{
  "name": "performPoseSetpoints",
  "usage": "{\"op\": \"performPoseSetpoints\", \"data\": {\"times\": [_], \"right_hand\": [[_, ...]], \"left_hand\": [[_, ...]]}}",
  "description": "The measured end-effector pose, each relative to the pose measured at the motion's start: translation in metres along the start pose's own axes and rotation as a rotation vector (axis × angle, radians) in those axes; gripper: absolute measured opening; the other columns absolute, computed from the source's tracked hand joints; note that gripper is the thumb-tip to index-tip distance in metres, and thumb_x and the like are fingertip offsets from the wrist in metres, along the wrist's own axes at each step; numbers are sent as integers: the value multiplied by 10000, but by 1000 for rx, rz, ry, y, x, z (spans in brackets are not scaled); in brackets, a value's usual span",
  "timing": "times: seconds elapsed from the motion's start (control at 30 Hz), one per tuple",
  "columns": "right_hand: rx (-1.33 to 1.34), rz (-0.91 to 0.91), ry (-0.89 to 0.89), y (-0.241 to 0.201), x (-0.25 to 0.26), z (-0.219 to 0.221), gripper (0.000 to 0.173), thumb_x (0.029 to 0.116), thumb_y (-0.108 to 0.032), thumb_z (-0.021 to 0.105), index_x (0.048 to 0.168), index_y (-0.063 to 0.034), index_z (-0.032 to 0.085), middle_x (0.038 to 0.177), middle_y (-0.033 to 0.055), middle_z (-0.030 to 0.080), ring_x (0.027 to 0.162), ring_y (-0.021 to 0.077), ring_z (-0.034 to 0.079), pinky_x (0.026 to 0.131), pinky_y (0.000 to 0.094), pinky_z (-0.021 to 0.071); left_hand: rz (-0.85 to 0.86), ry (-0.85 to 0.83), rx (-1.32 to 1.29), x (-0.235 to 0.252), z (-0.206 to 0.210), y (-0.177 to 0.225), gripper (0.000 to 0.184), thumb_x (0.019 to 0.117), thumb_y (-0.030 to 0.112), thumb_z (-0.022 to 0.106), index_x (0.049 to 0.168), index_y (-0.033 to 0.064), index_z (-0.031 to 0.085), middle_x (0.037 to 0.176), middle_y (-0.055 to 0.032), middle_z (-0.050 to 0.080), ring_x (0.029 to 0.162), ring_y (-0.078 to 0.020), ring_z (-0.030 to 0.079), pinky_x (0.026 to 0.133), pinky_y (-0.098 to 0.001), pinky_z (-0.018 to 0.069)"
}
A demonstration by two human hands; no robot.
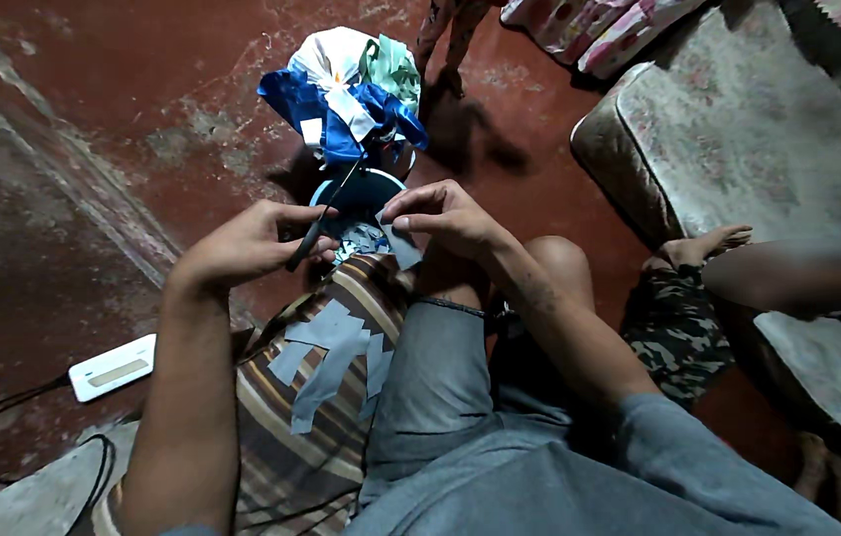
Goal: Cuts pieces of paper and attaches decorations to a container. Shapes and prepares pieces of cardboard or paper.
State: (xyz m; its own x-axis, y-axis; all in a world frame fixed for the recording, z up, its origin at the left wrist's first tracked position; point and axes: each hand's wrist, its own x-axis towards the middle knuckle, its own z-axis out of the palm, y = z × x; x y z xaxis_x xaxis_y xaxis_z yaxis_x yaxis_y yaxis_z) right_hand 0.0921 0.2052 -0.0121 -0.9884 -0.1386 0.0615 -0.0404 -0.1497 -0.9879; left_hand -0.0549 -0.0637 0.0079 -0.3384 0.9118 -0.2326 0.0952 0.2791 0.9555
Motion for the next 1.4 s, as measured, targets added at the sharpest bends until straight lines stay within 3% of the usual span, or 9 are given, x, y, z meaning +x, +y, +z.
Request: {"op": "performPoseSetpoints", "data": {"times": [0.2, 0.27, 0.5, 0.6, 0.8, 0.9, 0.97, 1.17, 1.4], "right_hand": [[59, -81, 40, 7, 1, 5, 216, 891, 33, 683, 1103, 64, 708, 1181, 125, 693, 1056, 162, 673, 939, 339, 572], [56, -74, 24, 5, 0, 5, 238, 871, 30, 704, 1107, 59, 708, 1198, 110, 684, 1038, 141, 667, 916, 319, 573], [11, -40, -19, 3, 0, 7, 283, 858, 21, 722, 1138, 59, 704, 1216, 102, 676, 977, 109, 659, 858, 275, 573], [13, -45, -11, 4, 0, 7, 303, 861, -12, 727, 1155, 54, 698, 1231, 102, 668, 970, 105, 653, 840, 272, 569], [-6, -103, 56, 5, 0, -1, 323, 871, 5, 670, 1186, 78, 672, 1246, 129, 659, 1037, 132, 650, 905, 294, 561], [-14, -98, 90, 4, -1, -4, 329, 865, 34, 661, 1192, 75, 672, 1248, 128, 655, 1020, 132, 653, 896, 296, 566], [-32, -77, 85, 4, 0, -3, 339, 861, 39, 670, 1198, 75, 671, 1253, 132, 656, 986, 125, 654, 863, 289, 569], [-80, -32, 53, 3, 0, 1, 338, 848, 63, 690, 1185, 74, 681, 1242, 131, 658, 945, 115, 651, 827, 269, 570], [-126, 25, 80, -8, -5, 11, 299, 845, 109, 674, 1140, 68, 702, 1213, 119, 667, 920, 120, 658, 806, 260, 578]], "left_hand": [[-30, 17, 20, -3, -1, 3, 465, 936, 55, 704, 1391, 101, 625, 1014, -51, 772, 861, -125, 740, 682, -225, 600], [-26, 16, 17, -2, 0, 3, 460, 931, 57, 710, 1382, 111, 636, 1013, -45, 774, 832, -104, 732, 629, -203, 574], [-19, 17, 24, -4, -1, 2, 469, 932, 54, 700, 1393, 90, 618, 1005, -58, 771, 878, -136, 742, 708, -239, 606], [-35, 21, 52, -7, -4, 4, 444, 936, 61, 700, 1373, 110, 639, 996, -50, 772, 850, -128, 735, 677, -229, 590], [-78, -235, 195, -35, -31, 3, 448, 890, 53, 657, 1335, 102, 679, 977, -29, 768, 791, -118, 722, 683, -253, 602], [-140, -285, 220, -37, -31, 8, 472, 888, 4, 667, 1349, 105, 674, 1021, -30, 769, 833, -130, 728, 730, -263, 604], [-119, -302, 224, -31, -26, 7, 453, 888, 63, 667, 1337, 122, 683, 1005, -16, 766, 851, -126, 728, 748, -265, 610], [-43, -328, 215, -19, -15, 3, 481, 892, 268, 710, 1357, 148, 678, 1026, -20, 771, 824, -113, 732, 672, -250, 606], [-20, -336, 129, -14, -7, 2, 485, 904, 142, 670, 1388, 116, 650, 978, -30, 768, 772, -103, 719, 614, -228, 587]]}}
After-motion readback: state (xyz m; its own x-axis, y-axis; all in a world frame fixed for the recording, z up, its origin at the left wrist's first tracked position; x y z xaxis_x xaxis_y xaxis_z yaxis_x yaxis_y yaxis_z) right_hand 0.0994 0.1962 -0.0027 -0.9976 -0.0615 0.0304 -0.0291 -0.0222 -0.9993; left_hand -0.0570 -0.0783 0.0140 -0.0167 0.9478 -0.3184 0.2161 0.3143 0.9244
